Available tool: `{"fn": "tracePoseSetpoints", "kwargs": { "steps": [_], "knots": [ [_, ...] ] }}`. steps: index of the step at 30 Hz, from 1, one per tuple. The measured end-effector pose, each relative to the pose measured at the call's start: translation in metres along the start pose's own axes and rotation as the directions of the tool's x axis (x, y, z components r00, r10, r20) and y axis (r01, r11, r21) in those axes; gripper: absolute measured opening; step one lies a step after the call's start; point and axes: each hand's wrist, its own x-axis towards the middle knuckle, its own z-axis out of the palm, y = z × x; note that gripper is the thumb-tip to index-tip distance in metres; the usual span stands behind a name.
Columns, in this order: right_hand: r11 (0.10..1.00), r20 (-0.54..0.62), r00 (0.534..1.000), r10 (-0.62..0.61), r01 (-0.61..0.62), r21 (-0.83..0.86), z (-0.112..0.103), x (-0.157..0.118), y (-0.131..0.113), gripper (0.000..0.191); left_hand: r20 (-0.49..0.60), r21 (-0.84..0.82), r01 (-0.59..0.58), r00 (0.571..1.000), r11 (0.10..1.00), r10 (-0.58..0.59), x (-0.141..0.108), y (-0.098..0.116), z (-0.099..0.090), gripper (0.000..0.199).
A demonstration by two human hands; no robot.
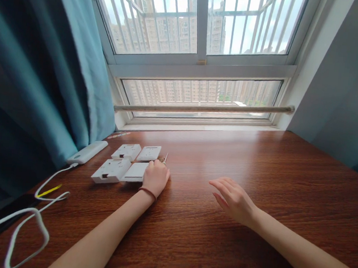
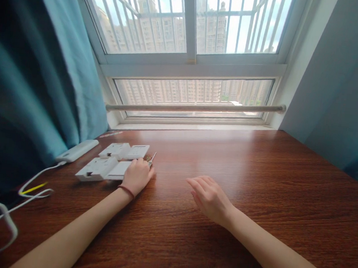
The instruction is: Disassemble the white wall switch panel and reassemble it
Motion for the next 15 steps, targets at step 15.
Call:
{"fn": "tracePoseSetpoints", "kwargs": {
  "steps": [15],
  "knots": [
    [0.752,0.241,0.966,-0.097,-0.087,0.654,-0.002,-0.003,-0.054,0.09,-0.292,-0.955,-0.211,0.793,-0.209,0.535,-0.109,0.078,-0.022,0.07]
  ]
}}
